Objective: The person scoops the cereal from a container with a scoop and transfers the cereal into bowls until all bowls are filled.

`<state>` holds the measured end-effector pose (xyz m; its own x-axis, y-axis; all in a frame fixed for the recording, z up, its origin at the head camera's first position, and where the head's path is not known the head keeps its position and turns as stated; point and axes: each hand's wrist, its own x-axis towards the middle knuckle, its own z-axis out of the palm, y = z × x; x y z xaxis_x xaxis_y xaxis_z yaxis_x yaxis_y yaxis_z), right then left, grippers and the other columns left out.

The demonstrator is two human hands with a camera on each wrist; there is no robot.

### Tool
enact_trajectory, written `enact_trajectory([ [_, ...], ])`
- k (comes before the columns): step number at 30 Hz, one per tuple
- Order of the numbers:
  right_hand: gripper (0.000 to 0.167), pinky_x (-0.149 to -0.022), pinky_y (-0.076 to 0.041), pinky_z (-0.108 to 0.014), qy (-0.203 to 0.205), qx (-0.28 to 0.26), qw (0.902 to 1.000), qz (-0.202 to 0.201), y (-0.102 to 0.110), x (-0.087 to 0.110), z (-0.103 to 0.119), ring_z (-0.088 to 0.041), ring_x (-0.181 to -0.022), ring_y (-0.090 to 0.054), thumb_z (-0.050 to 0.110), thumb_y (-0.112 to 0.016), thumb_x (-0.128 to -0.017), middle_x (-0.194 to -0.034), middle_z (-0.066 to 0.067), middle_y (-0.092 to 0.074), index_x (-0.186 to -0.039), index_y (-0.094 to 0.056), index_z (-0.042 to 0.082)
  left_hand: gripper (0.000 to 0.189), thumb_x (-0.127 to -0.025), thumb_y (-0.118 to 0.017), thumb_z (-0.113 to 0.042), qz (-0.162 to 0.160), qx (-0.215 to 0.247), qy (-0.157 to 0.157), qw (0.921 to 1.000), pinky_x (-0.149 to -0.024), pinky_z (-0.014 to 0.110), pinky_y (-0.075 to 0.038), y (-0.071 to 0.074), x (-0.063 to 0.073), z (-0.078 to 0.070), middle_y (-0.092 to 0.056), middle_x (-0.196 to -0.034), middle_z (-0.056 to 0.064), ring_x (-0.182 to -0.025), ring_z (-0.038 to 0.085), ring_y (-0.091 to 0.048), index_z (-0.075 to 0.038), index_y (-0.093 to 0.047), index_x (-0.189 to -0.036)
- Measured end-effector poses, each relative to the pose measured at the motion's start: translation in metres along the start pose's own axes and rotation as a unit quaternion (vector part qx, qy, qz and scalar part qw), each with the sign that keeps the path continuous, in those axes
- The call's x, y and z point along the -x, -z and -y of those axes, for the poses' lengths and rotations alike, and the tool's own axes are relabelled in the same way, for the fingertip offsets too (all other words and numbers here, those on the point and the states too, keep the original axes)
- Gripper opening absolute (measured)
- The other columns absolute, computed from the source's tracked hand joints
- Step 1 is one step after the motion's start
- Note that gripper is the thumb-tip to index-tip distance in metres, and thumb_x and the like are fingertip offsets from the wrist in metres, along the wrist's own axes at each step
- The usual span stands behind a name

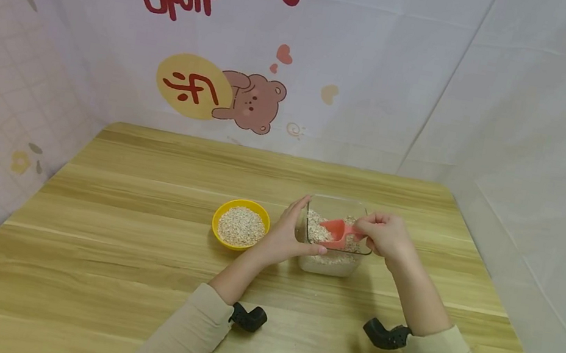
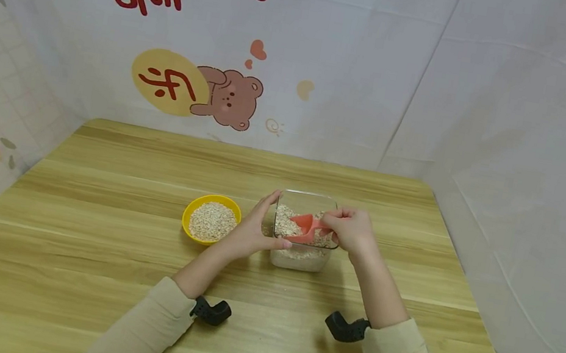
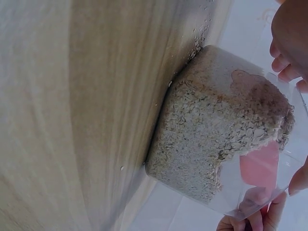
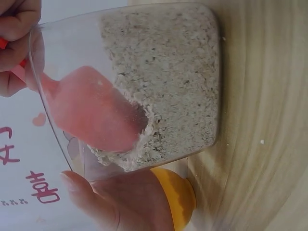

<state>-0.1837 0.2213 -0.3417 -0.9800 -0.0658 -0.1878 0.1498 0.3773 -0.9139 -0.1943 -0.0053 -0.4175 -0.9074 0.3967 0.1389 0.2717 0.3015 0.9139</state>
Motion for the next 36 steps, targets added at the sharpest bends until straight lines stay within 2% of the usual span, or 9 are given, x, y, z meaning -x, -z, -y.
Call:
enact_trajectory([
  [6,0.019,-0.042,-0.027,-0.022,-0.013,-0.041,0.9991,-0.007,0.003,0.001,-0.007,-0.006,-0.041,-0.031,0.012,-0.061,-0.092,-0.066,-0.001,-0.063,-0.096,-0.065,-0.006,0.108,-0.072,-0.082,-0.046,0.006,0.000,0.005,1.0000,-0.107,0.057,-0.023,0.000,0.001,-0.001,-0.012,-0.158,-0.006,-0.142,0.022,-0.014,-0.033,-0.011,-0.154],
  [11,0.019,-0.042,-0.027,-0.021,-0.017,-0.078,0.9967,-0.017,0.003,0.001,-0.011,-0.006,-0.042,-0.034,0.014,-0.062,-0.093,-0.067,0.000,-0.064,-0.099,-0.063,-0.004,0.108,-0.072,-0.081,-0.047,0.008,-0.002,0.007,0.9999,-0.106,0.058,-0.023,0.000,0.001,-0.001,-0.010,-0.158,-0.008,-0.143,0.022,-0.012,-0.035,-0.010,-0.153],
  [19,0.009,-0.040,-0.025,-0.019,0.001,-0.152,0.9882,-0.022,0.005,0.006,-0.019,-0.006,-0.043,-0.036,0.009,-0.060,-0.092,-0.063,0.002,-0.064,-0.089,-0.067,0.004,0.109,-0.073,-0.080,-0.047,0.010,-0.007,0.008,0.9999,-0.105,0.061,-0.023,0.001,0.001,-0.003,-0.009,-0.158,-0.007,-0.143,0.025,-0.011,-0.036,-0.008,-0.153],
  [24,0.013,-0.041,-0.026,-0.017,0.001,-0.194,0.9808,-0.019,0.005,0.008,-0.024,-0.005,-0.044,-0.037,0.006,-0.058,-0.093,-0.063,0.000,-0.064,-0.084,-0.068,0.006,0.109,-0.073,-0.080,-0.049,0.014,-0.008,0.005,0.9999,-0.105,0.062,-0.024,0.002,0.002,-0.003,-0.008,-0.159,-0.005,-0.143,0.025,-0.011,-0.036,-0.008,-0.153],
  [31,0.020,-0.040,-0.025,-0.016,0.007,-0.246,0.9691,-0.018,0.006,0.010,-0.028,-0.004,-0.043,-0.038,0.004,-0.055,-0.095,-0.062,-0.001,-0.064,-0.081,-0.068,0.008,0.109,-0.074,-0.080,-0.047,0.016,-0.019,-0.006,0.9997,-0.103,0.064,-0.024,0.004,0.003,-0.005,-0.007,-0.159,0.003,-0.143,0.029,-0.010,-0.035,-0.006,-0.154],
  [36,0.023,-0.040,-0.025,-0.016,0.015,-0.265,0.9639,-0.020,0.006,0.011,-0.028,-0.004,-0.042,-0.038,0.005,-0.054,-0.096,-0.062,0.000,-0.064,-0.079,-0.068,0.009,0.111,-0.072,-0.080,-0.048,0.016,-0.031,-0.004,0.9994,-0.103,0.062,-0.025,0.006,0.006,-0.007,-0.007,-0.159,0.000,-0.143,0.029,-0.012,-0.035,-0.006,-0.154],
])
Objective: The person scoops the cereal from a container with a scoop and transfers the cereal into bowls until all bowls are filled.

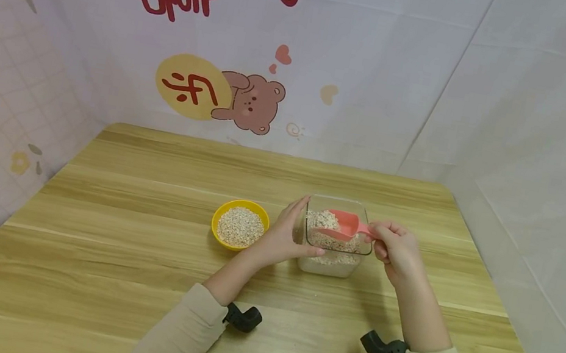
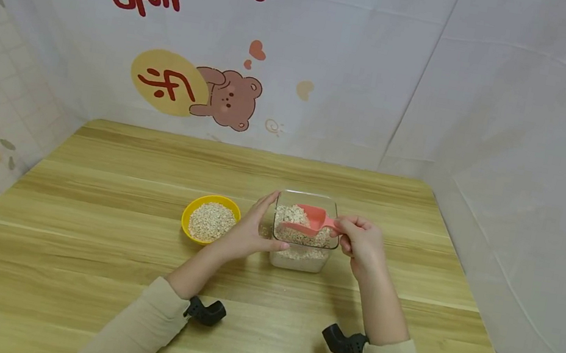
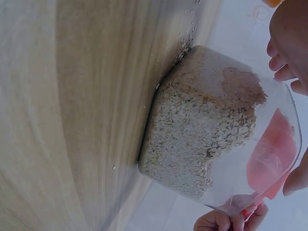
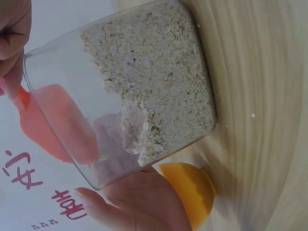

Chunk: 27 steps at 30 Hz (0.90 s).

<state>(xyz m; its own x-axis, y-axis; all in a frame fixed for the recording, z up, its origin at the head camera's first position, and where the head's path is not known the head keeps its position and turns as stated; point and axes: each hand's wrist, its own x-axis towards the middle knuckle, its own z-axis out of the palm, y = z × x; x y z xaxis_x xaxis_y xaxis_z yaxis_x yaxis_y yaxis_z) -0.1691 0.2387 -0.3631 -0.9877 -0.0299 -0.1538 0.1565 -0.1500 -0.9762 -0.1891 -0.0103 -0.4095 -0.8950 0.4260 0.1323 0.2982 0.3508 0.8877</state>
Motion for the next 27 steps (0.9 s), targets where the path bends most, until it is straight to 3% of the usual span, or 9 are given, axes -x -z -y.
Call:
enact_trajectory([
  [13,0.025,-0.039,-0.027,-0.015,0.020,-0.051,0.9985,-0.011,-0.008,0.008,0.006,-0.004,-0.041,-0.039,0.003,-0.054,-0.096,-0.060,-0.002,-0.063,-0.076,-0.068,0.008,0.111,-0.071,-0.084,-0.042,-0.010,-0.018,-0.003,0.9998,-0.104,0.062,-0.024,0.012,0.009,-0.004,-0.008,-0.159,-0.001,-0.143,0.027,-0.012,-0.034,-0.010,-0.154],
  [19,0.026,-0.039,-0.030,-0.015,0.025,-0.073,0.9969,-0.014,-0.015,0.010,0.010,-0.005,-0.041,-0.039,0.001,-0.052,-0.096,-0.060,-0.004,-0.063,-0.076,-0.068,0.007,0.112,-0.069,-0.086,-0.039,-0.019,-0.021,0.002,0.9996,-0.105,0.060,-0.024,0.022,0.016,-0.005,-0.010,-0.159,0.000,-0.142,0.026,-0.015,-0.030,-0.013,-0.154],
  [27,0.026,-0.039,-0.030,-0.015,0.033,-0.083,0.9959,-0.015,-0.029,0.012,0.013,-0.005,-0.041,-0.039,-0.001,-0.054,-0.094,-0.060,-0.003,-0.063,-0.074,-0.069,0.007,0.112,-0.068,-0.086,-0.040,-0.021,-0.024,0.007,0.9995,-0.106,0.058,-0.024,0.038,0.026,0.001,-0.011,-0.158,-0.002,-0.142,0.025,-0.016,-0.033,-0.014,-0.153],
])
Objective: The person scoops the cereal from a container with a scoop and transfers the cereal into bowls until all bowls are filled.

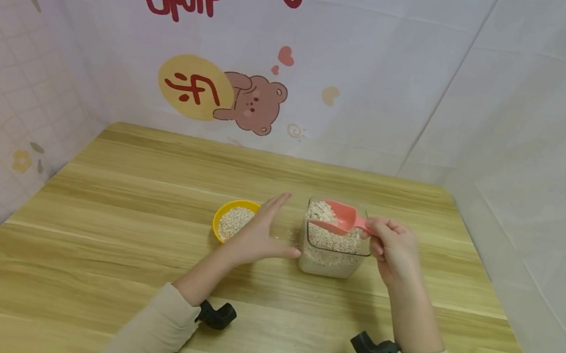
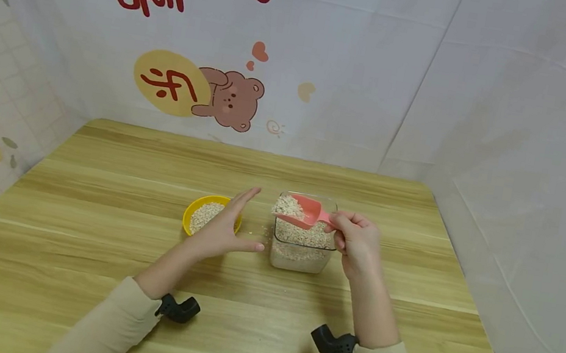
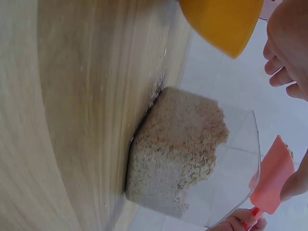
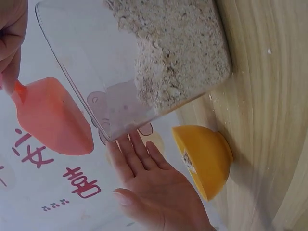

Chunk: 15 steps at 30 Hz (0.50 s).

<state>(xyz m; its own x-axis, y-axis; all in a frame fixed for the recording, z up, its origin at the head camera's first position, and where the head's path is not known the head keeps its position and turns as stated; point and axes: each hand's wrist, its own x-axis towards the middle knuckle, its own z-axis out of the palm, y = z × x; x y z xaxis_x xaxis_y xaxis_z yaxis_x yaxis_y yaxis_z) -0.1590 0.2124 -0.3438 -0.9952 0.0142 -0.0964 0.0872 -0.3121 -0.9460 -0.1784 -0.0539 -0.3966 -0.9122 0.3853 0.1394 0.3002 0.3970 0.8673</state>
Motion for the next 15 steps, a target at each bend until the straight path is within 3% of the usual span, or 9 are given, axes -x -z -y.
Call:
enact_trajectory([
  [8,0.025,-0.039,-0.030,-0.015,-0.003,-0.002,1.0000,0.004,-0.012,-0.003,-0.004,-0.005,-0.041,-0.038,-0.001,-0.056,-0.093,-0.059,-0.004,-0.062,-0.072,-0.067,0.006,0.114,-0.067,-0.082,-0.054,-0.006,-0.038,-0.014,0.9992,-0.107,0.056,-0.024,0.018,0.009,0.009,-0.011,-0.158,0.000,-0.142,0.025,-0.015,-0.029,-0.014,-0.154],
  [15,0.024,-0.040,-0.028,-0.015,0.000,0.018,0.9998,0.009,-0.023,-0.005,-0.008,-0.005,-0.042,-0.037,-0.001,-0.056,-0.092,-0.059,-0.002,-0.062,-0.072,-0.067,0.008,0.114,-0.066,-0.085,-0.048,-0.018,-0.053,-0.004,0.9984,-0.107,0.056,-0.024,0.033,0.016,0.017,-0.014,-0.158,0.002,-0.142,0.025,-0.016,-0.027,-0.016,-0.154],
])
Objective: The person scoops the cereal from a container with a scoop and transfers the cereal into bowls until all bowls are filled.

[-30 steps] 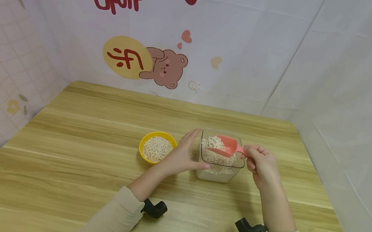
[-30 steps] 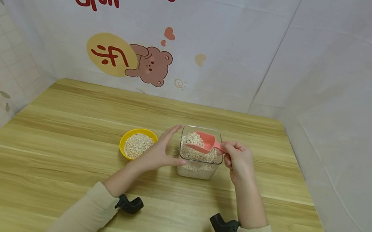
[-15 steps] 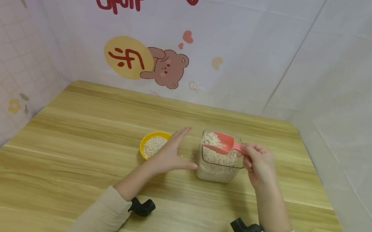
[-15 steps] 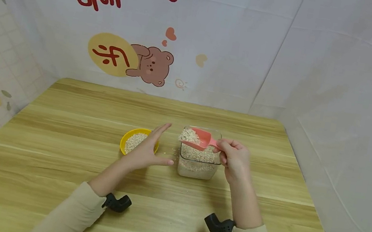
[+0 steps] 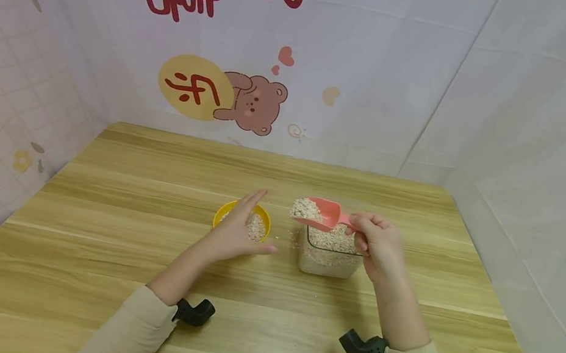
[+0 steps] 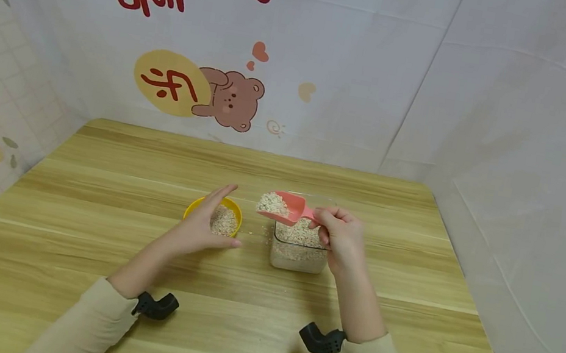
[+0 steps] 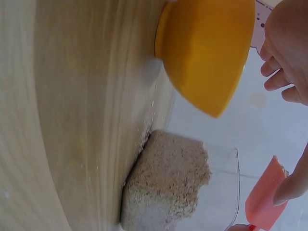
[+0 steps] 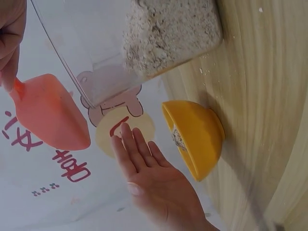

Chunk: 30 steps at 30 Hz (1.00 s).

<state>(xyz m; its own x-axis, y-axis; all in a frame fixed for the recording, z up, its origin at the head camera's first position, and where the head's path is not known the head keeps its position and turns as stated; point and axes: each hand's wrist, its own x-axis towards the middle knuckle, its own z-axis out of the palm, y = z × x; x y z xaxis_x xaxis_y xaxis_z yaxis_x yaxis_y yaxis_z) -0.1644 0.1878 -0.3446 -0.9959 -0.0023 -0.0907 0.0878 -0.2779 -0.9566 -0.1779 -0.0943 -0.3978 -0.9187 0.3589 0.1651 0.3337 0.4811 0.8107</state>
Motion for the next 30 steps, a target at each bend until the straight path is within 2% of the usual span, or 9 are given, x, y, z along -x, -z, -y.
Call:
enact_trajectory([
  [4,0.021,-0.040,-0.026,-0.015,0.000,0.017,0.9998,0.007,-0.007,-0.002,-0.003,-0.005,-0.042,-0.036,0.000,-0.057,-0.091,-0.059,-0.002,-0.061,-0.074,-0.067,0.007,0.115,-0.065,-0.087,-0.045,-0.002,0.011,0.015,0.9998,-0.106,0.058,-0.025,0.008,0.005,0.006,-0.013,-0.158,0.003,-0.142,0.025,-0.015,-0.029,-0.015,-0.154],
  [8,0.018,-0.040,-0.026,-0.016,-0.009,0.027,0.9995,0.012,-0.014,-0.003,-0.004,-0.005,-0.042,-0.035,0.000,-0.058,-0.091,-0.060,-0.003,-0.061,-0.076,-0.066,0.006,0.117,-0.064,-0.087,-0.048,-0.003,0.015,0.019,0.9997,-0.106,0.059,-0.024,0.015,0.010,0.014,-0.011,-0.158,0.004,-0.142,0.027,-0.013,-0.029,-0.015,-0.154],
  [19,0.004,-0.041,-0.026,-0.018,-0.017,0.076,0.9967,0.024,-0.032,-0.012,-0.007,-0.007,-0.043,-0.036,0.002,-0.061,-0.090,-0.063,-0.004,-0.061,-0.089,-0.064,0.000,0.117,-0.065,-0.088,-0.040,-0.006,-0.011,0.033,0.9994,-0.107,0.060,-0.019,0.027,0.018,0.037,-0.011,-0.158,0.009,-0.142,0.032,-0.011,-0.017,-0.015,-0.154],
  [23,0.007,-0.042,-0.025,-0.020,-0.018,0.094,0.9947,0.038,-0.040,-0.015,-0.007,-0.008,-0.044,-0.036,0.003,-0.062,-0.089,-0.064,-0.004,-0.061,-0.093,-0.063,-0.003,0.118,-0.066,-0.086,-0.044,-0.003,-0.015,0.037,0.9992,-0.107,0.060,-0.019,0.030,0.020,0.043,-0.011,-0.158,0.010,-0.142,0.033,-0.012,-0.014,-0.015,-0.154],
  [27,0.011,-0.042,-0.023,-0.020,-0.018,0.118,0.9923,0.033,-0.046,-0.020,-0.008,-0.009,-0.044,-0.036,0.005,-0.065,-0.087,-0.064,-0.005,-0.062,-0.093,-0.066,-0.004,0.117,-0.066,-0.086,-0.045,0.006,-0.013,0.046,0.9988,-0.106,0.062,-0.019,0.033,0.020,0.050,-0.011,-0.158,0.011,-0.142,0.034,-0.012,-0.014,-0.015,-0.154],
  [30,0.013,-0.042,-0.023,-0.022,-0.019,0.149,0.9883,0.027,-0.050,-0.025,-0.009,-0.010,-0.045,-0.036,0.008,-0.069,-0.085,-0.070,-0.007,-0.064,-0.092,-0.068,-0.003,0.118,-0.066,-0.086,-0.046,0.012,-0.010,0.049,0.9987,-0.105,0.064,-0.020,0.034,0.020,0.054,-0.012,-0.157,0.014,-0.141,0.036,-0.014,-0.013,-0.016,-0.154],
])
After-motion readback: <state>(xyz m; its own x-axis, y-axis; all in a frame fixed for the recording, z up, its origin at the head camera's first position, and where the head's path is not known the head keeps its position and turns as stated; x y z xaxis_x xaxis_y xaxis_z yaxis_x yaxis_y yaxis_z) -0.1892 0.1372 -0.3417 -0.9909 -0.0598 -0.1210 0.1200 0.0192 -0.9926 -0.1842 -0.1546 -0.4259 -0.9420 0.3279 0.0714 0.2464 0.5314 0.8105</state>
